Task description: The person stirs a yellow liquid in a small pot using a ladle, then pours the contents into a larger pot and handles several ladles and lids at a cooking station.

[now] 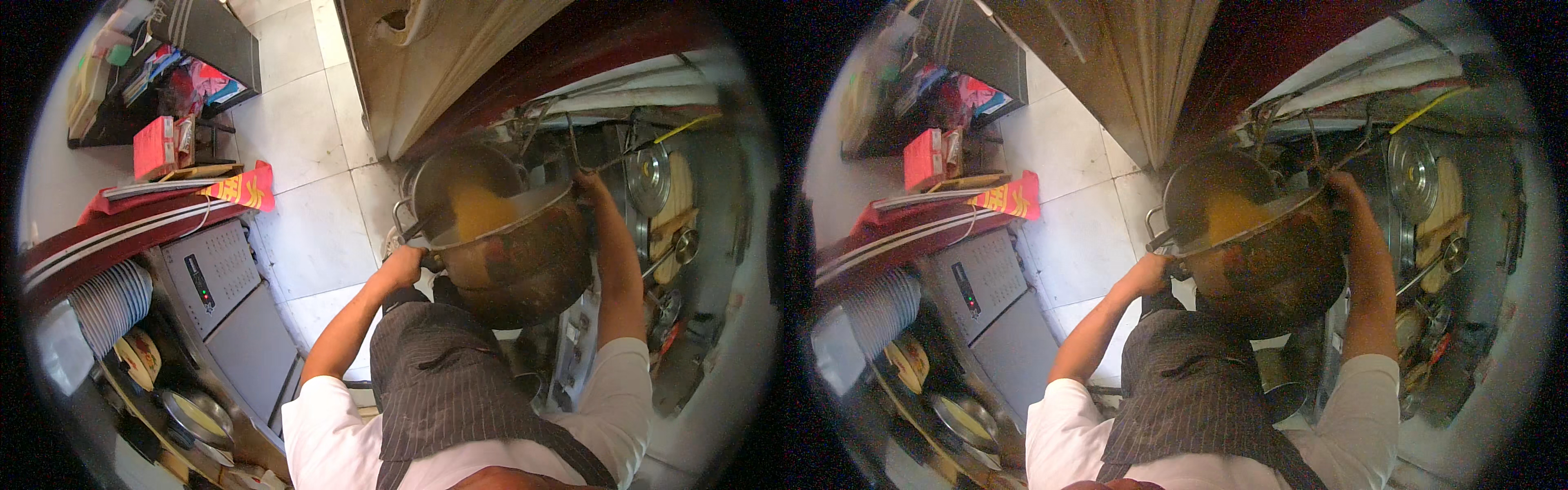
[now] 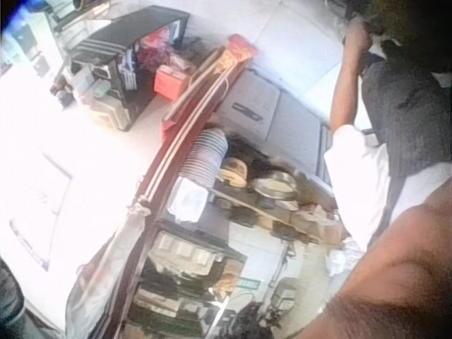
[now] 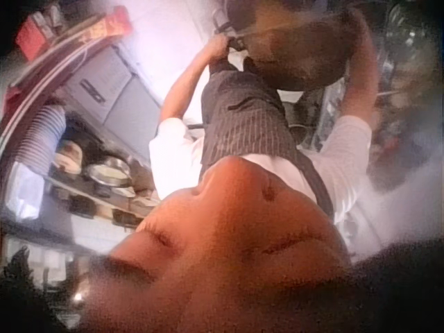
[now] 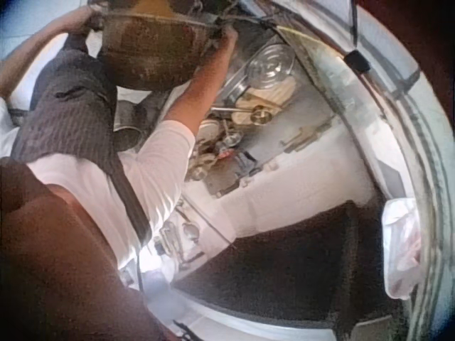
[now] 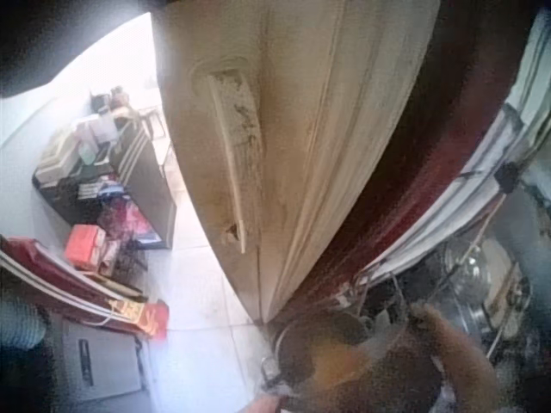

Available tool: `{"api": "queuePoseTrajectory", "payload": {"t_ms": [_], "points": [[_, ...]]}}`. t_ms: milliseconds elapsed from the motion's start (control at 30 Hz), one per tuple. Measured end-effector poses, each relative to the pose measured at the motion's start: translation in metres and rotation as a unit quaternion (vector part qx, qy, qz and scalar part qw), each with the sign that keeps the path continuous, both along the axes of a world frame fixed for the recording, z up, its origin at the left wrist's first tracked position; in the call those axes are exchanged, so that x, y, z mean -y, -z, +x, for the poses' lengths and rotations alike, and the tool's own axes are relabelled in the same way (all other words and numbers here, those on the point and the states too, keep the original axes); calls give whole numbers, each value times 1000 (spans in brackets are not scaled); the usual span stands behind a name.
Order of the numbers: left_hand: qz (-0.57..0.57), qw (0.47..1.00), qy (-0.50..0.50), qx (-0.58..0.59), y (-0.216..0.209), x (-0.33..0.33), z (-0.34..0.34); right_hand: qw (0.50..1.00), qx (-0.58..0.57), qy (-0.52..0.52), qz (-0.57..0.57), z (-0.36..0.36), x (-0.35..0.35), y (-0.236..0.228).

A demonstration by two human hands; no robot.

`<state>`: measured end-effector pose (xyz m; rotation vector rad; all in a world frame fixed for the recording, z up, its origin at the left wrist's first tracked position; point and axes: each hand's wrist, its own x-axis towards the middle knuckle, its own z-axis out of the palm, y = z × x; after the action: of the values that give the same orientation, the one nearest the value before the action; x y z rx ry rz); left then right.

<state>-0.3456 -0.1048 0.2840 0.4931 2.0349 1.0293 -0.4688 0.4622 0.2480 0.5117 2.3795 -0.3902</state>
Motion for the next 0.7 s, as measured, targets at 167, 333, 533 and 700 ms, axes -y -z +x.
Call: {"api": "queuePoseTrajectory", "payload": {"t_ms": [167, 333, 533, 700], "points": [[-4, 999, 54, -4, -8, 2, -4, 997, -43, -19, 54, -11, 33, -11], [65, 997, 38, 21, 19, -2, 31, 971, -4, -159, 180, -41, 68, -42], [70, 996, 24, 40, -9, -9, 35, 923, 29, -309, 229, -56, 69, -63], [39, 996, 27, 81, -22, -3, 38, 887, 18, -397, 235, -51, 65, -62]]}}
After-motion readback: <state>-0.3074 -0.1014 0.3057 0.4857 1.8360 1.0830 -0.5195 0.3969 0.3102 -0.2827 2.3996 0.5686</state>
